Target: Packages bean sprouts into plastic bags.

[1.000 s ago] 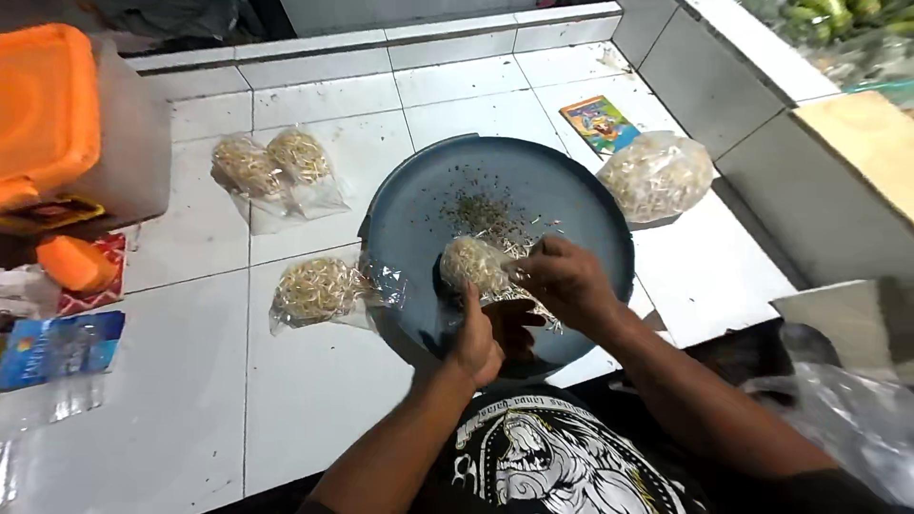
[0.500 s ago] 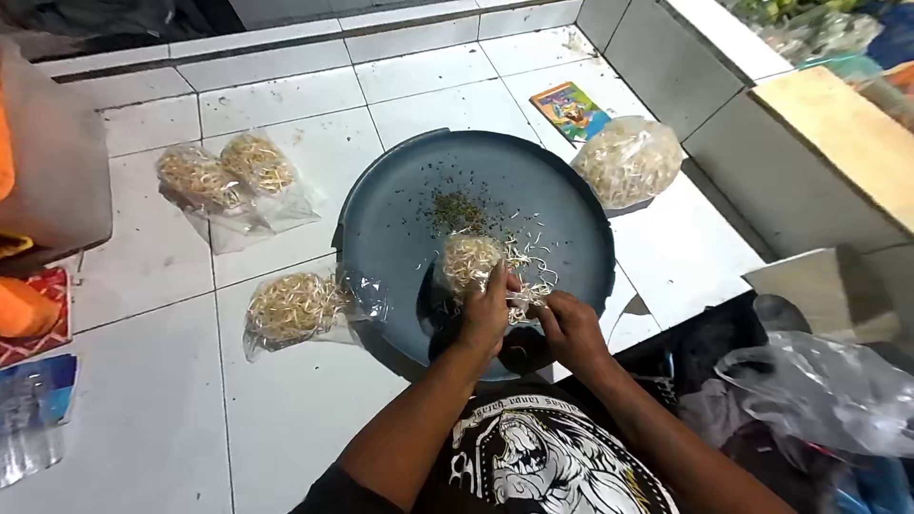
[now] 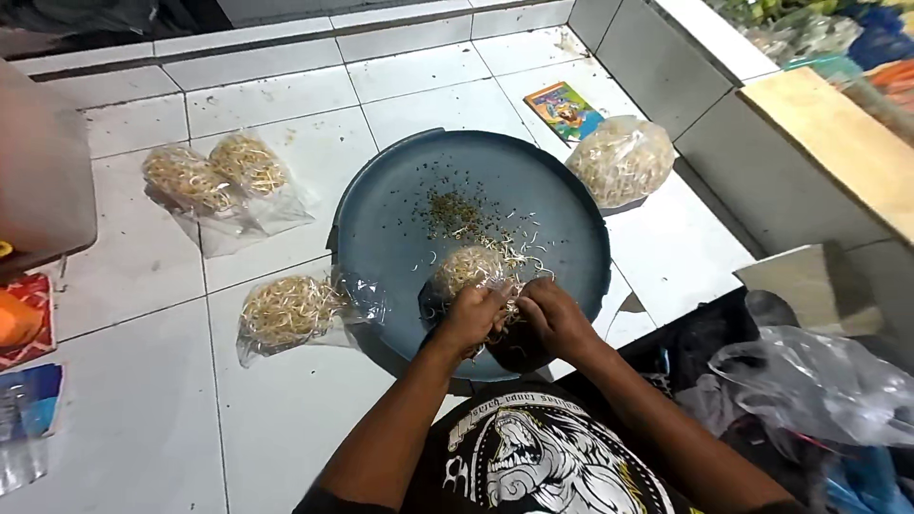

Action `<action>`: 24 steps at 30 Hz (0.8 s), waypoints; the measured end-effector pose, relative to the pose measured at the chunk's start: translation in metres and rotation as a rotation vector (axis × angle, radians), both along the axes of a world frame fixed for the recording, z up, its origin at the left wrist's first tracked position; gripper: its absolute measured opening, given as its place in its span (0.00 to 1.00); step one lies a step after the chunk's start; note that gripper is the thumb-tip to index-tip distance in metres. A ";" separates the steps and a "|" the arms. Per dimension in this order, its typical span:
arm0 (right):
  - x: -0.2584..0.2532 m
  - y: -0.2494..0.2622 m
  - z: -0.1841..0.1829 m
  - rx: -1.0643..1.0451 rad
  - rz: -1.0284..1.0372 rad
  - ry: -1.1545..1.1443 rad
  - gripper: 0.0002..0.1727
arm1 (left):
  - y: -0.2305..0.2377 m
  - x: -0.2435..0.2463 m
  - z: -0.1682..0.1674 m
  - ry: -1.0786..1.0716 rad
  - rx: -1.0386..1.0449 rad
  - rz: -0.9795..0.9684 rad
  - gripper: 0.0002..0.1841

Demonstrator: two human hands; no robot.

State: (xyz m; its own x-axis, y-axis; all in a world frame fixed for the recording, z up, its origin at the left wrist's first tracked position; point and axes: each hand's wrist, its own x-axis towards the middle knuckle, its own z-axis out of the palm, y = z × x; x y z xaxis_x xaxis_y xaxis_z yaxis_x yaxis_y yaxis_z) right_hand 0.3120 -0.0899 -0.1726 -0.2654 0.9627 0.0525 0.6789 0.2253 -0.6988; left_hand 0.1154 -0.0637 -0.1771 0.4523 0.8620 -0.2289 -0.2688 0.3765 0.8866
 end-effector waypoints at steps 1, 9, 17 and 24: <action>0.001 -0.001 0.001 -0.084 -0.001 0.137 0.23 | 0.002 -0.004 0.004 -0.005 0.037 -0.035 0.13; -0.014 0.007 0.046 0.120 -0.089 0.468 0.08 | 0.030 -0.039 0.087 0.902 0.688 -0.349 0.14; -0.031 0.041 0.073 0.429 -0.028 0.169 0.08 | 0.014 -0.004 0.106 1.493 1.135 0.000 0.09; -0.024 0.036 0.053 0.167 -0.174 0.156 0.13 | 0.015 -0.002 0.058 1.040 1.028 -0.061 0.07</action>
